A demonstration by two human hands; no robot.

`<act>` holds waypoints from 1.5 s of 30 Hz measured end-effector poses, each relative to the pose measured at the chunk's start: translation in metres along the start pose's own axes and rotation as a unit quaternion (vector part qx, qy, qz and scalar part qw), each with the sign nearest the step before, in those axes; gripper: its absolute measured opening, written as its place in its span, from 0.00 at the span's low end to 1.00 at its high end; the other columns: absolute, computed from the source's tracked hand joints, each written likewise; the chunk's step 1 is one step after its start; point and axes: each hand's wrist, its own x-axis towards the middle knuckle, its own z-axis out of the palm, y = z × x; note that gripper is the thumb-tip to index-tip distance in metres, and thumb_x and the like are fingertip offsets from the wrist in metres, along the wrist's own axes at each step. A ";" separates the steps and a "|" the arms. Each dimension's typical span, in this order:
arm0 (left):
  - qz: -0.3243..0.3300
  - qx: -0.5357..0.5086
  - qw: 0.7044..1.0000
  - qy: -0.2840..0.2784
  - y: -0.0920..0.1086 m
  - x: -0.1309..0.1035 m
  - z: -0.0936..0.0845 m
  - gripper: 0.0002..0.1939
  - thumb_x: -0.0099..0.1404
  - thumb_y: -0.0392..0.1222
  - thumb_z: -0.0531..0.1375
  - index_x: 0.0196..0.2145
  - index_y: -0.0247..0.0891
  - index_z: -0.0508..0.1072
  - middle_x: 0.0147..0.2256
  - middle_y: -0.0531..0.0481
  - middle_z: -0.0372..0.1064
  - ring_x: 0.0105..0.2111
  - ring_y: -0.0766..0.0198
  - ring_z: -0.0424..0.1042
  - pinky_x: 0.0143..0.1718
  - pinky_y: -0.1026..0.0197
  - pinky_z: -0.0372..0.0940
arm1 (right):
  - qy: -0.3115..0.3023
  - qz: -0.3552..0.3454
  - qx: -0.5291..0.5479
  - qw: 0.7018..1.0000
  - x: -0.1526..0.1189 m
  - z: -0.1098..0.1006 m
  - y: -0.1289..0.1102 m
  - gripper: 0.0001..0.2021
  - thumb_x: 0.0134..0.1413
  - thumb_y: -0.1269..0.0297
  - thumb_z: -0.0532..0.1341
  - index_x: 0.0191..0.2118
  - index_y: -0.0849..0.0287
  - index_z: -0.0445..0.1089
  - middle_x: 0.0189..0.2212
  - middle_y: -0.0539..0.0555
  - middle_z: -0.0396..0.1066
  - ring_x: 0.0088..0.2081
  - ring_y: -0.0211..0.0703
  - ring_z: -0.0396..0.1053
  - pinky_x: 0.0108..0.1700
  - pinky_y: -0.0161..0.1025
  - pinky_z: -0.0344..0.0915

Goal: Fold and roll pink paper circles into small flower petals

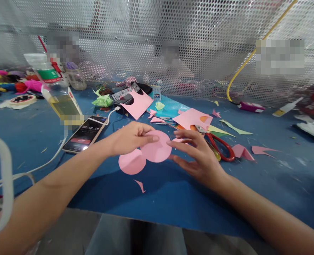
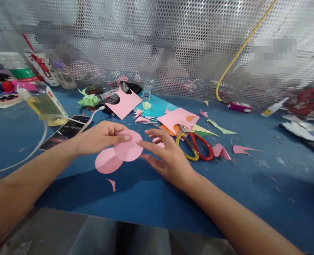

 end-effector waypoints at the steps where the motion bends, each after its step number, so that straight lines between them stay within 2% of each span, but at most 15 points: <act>1: 0.001 -0.030 0.999 -0.012 0.000 0.001 0.004 0.16 0.63 0.49 0.51 0.33 0.33 0.70 0.22 0.53 0.63 0.20 0.72 0.59 0.20 0.68 0.53 | 0.000 -0.003 0.012 1.000 0.000 -0.001 -0.002 0.15 0.51 0.72 0.60 0.46 0.51 0.66 0.50 0.58 0.58 0.48 0.44 0.62 0.43 0.43 0.67; 3: 0.004 -0.062 0.998 -0.017 -0.002 0.002 0.010 0.17 0.63 0.50 0.51 0.30 0.33 0.68 0.21 0.55 0.60 0.19 0.73 0.57 0.19 0.68 0.52 | -0.002 0.020 0.041 0.999 0.002 -0.002 -0.005 0.09 0.50 0.69 0.62 0.39 0.52 0.69 0.50 0.57 0.59 0.49 0.46 0.62 0.44 0.44 0.67; 5: 0.009 -0.084 0.996 -0.027 -0.002 0.003 0.016 0.18 0.64 0.51 0.49 0.28 0.33 0.66 0.22 0.54 0.60 0.21 0.72 0.59 0.21 0.68 0.54 | -0.001 0.076 0.066 0.995 0.003 -0.003 -0.007 0.03 0.49 0.65 0.63 0.33 0.54 0.71 0.49 0.57 0.61 0.50 0.47 0.63 0.45 0.45 0.66; 7: 0.009 -0.111 0.992 -0.061 -0.001 0.003 0.021 0.18 0.65 0.52 0.48 0.32 0.34 0.66 0.27 0.52 0.64 0.26 0.70 0.64 0.26 0.67 0.59 | 0.007 0.137 0.094 0.986 0.005 -0.002 -0.007 0.03 0.48 0.63 0.63 0.29 0.56 0.71 0.47 0.57 0.64 0.48 0.47 0.64 0.46 0.46 0.66; 10: 0.003 -0.079 0.993 -0.083 0.002 0.001 0.025 0.18 0.58 0.52 0.57 0.39 0.35 0.64 0.35 0.50 0.64 0.32 0.66 0.64 0.31 0.65 0.61 | 0.013 0.203 0.158 0.966 0.006 0.000 -0.006 0.05 0.48 0.62 0.63 0.27 0.57 0.69 0.40 0.55 0.69 0.43 0.43 0.68 0.43 0.42 0.67; 13: 0.026 0.001 0.998 -0.061 0.003 -0.001 0.028 0.16 0.57 0.47 0.59 0.40 0.36 0.66 0.33 0.52 0.63 0.31 0.67 0.62 0.30 0.66 0.59 | 0.025 0.247 0.207 0.946 0.005 0.002 -0.006 0.06 0.46 0.62 0.64 0.28 0.57 0.68 0.35 0.53 0.71 0.38 0.41 0.70 0.37 0.37 0.69; 16: 0.052 -0.001 0.997 -0.064 0.001 -0.001 0.030 0.11 0.61 0.43 0.55 0.40 0.35 0.67 0.34 0.51 0.64 0.33 0.66 0.63 0.33 0.65 0.59 | 0.029 0.284 0.226 0.932 0.005 0.002 -0.009 0.09 0.46 0.62 0.64 0.35 0.56 0.69 0.33 0.51 0.72 0.34 0.38 0.70 0.35 0.35 0.70; 19: 0.045 -0.013 0.996 -0.077 0.000 0.000 0.032 0.09 0.63 0.41 0.53 0.38 0.34 0.68 0.33 0.51 0.64 0.33 0.67 0.63 0.33 0.65 0.59 | 0.019 0.307 0.235 0.922 0.004 0.001 -0.012 0.10 0.46 0.62 0.64 0.37 0.56 0.69 0.30 0.50 0.72 0.31 0.37 0.70 0.33 0.34 0.69; 24: 0.032 -0.048 0.993 -0.102 0.000 0.000 0.034 0.09 0.64 0.39 0.50 0.35 0.33 0.67 0.33 0.50 0.67 0.34 0.67 0.66 0.35 0.64 0.61 | -0.007 0.295 0.234 0.926 0.005 0.000 -0.013 0.05 0.48 0.61 0.62 0.31 0.56 0.70 0.30 0.51 0.71 0.32 0.38 0.69 0.32 0.34 0.67; 29: 0.012 -0.088 0.989 -0.117 0.001 -0.001 0.035 0.11 0.65 0.43 0.50 0.35 0.33 0.66 0.35 0.47 0.69 0.37 0.65 0.70 0.38 0.62 0.64 | -0.012 0.287 0.237 0.928 0.005 -0.001 -0.014 0.04 0.50 0.62 0.61 0.30 0.56 0.69 0.28 0.51 0.70 0.30 0.37 0.68 0.30 0.34 0.66; 34: 0.010 -0.080 0.990 -0.118 0.001 -0.001 0.035 0.12 0.65 0.45 0.49 0.34 0.34 0.67 0.36 0.47 0.69 0.37 0.64 0.70 0.38 0.61 0.64 | -0.013 0.282 0.234 0.930 0.005 -0.001 -0.015 0.03 0.50 0.63 0.61 0.30 0.55 0.69 0.27 0.50 0.70 0.30 0.37 0.68 0.30 0.33 0.66; 39: 0.003 -0.053 0.992 -0.112 0.003 -0.002 0.035 0.12 0.64 0.44 0.50 0.32 0.33 0.68 0.34 0.48 0.69 0.34 0.66 0.69 0.35 0.65 0.63 | -0.013 0.265 0.212 0.941 0.006 -0.002 -0.016 0.02 0.50 0.66 0.61 0.28 0.56 0.70 0.27 0.51 0.70 0.29 0.37 0.67 0.30 0.34 0.65; 41: -0.001 -0.003 0.995 -0.103 0.002 -0.002 0.034 0.13 0.62 0.45 0.53 0.28 0.34 0.69 0.27 0.52 0.67 0.28 0.69 0.66 0.28 0.68 0.59 | -0.022 0.238 0.198 0.950 0.007 -0.003 -0.016 0.02 0.50 0.67 0.61 0.28 0.56 0.71 0.26 0.51 0.70 0.30 0.38 0.67 0.31 0.35 0.65; 43: -0.003 0.055 0.994 -0.090 0.001 -0.003 0.034 0.15 0.59 0.48 0.56 0.21 0.34 0.66 0.20 0.56 0.58 0.21 0.72 0.58 0.21 0.69 0.52 | -0.030 0.204 0.184 0.961 0.007 -0.003 -0.018 0.02 0.49 0.68 0.62 0.28 0.56 0.72 0.25 0.51 0.70 0.29 0.38 0.67 0.32 0.36 0.65; 45: 0.000 0.092 0.992 -0.083 -0.001 -0.003 0.035 0.19 0.58 0.49 0.56 0.17 0.33 0.62 0.16 0.58 0.48 0.18 0.74 0.50 0.17 0.69 0.45 | -0.035 0.173 0.179 0.968 0.007 -0.002 -0.020 0.03 0.49 0.69 0.62 0.27 0.57 0.72 0.25 0.51 0.70 0.29 0.38 0.67 0.32 0.36 0.65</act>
